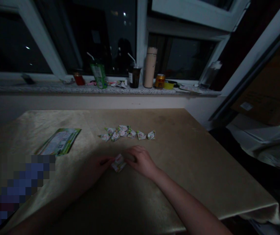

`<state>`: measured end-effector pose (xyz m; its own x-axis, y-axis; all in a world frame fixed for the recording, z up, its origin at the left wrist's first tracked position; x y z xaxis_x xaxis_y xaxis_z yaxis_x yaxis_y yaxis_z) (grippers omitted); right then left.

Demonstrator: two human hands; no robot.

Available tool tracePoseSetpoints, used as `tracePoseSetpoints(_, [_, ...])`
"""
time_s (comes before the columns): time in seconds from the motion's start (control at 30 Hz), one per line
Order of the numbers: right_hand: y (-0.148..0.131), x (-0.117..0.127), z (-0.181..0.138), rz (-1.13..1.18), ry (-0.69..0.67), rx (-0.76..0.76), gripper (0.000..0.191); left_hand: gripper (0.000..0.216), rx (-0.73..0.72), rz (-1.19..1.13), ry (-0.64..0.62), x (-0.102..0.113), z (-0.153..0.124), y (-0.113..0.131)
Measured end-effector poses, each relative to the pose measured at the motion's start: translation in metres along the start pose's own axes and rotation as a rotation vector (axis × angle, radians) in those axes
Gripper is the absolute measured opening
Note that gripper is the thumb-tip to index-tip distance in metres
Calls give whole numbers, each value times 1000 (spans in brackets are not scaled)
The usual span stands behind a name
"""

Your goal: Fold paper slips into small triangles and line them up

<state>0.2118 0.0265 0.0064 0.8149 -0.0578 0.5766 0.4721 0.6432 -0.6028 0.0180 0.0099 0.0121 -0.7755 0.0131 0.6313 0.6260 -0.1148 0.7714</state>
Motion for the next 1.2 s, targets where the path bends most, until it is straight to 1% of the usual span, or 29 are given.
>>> tracePoseSetpoints(0.1, [-6,4,-3,-107,-112,162,24,30,-19,11,-3,0,2,-2])
tracePoseSetpoints(0.17, [-8,3,-5,-150,-165,218,22,30,-64,48,11,-2,2,-2])
tracePoseSetpoints(0.27, [-7,1,-6,-200,-203,229,20,31,-167,149,54,-5,1,-4])
tracePoseSetpoints(0.37, [-4,0,-7,-225,-210,223,19,32,-272,263,109,-8,0,-6])
tracePoseSetpoints(0.43, [-2,0,-8,-232,-209,224,19,33,-349,312,112,-10,-2,-6])
tracePoseSetpoints(0.5, [-2,0,-9,-238,-208,226,20,32,-425,355,76,-12,-4,-4])
tracePoseSetpoints(0.57, [-3,-1,-10,-249,-207,236,20,32,-492,414,5,-14,-8,-1])
tracePoseSetpoints(0.67, [-5,-2,-10,-274,-212,250,21,38,-571,519,-95,-18,-13,1])
tracePoseSetpoints(0.77, [-7,-1,-10,-294,-221,247,21,42,-619,591,-122,-23,-18,2])
tracePoseSetpoints(0.9, [-6,0,-10,-303,-220,219,22,41,-663,610,-168,-28,-24,3])
tracePoseSetpoints(1.07, [-3,-1,-12,-288,-216,205,31,63,-718,582,-205,-20,-31,4])
tracePoseSetpoints(1.13, [-2,-2,-12,-295,-224,206,33,72,-704,603,-232,-16,-30,3])
tracePoseSetpoints(1.2, [-3,-3,-13,-307,-231,206,35,77,-684,621,-259,-14,-28,3])
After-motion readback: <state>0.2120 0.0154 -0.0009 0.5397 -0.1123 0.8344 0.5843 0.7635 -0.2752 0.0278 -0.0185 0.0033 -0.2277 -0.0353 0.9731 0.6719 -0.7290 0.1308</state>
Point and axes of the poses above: each hand's wrist, its own z-axis towards the middle knuckle, its own x-axis out of the back of the hand, y = z × x, the point moved 3 cm from there along z, towards the middle knuckle, and after that the axes turned 11 degrees about y, right-handed, at the moved point
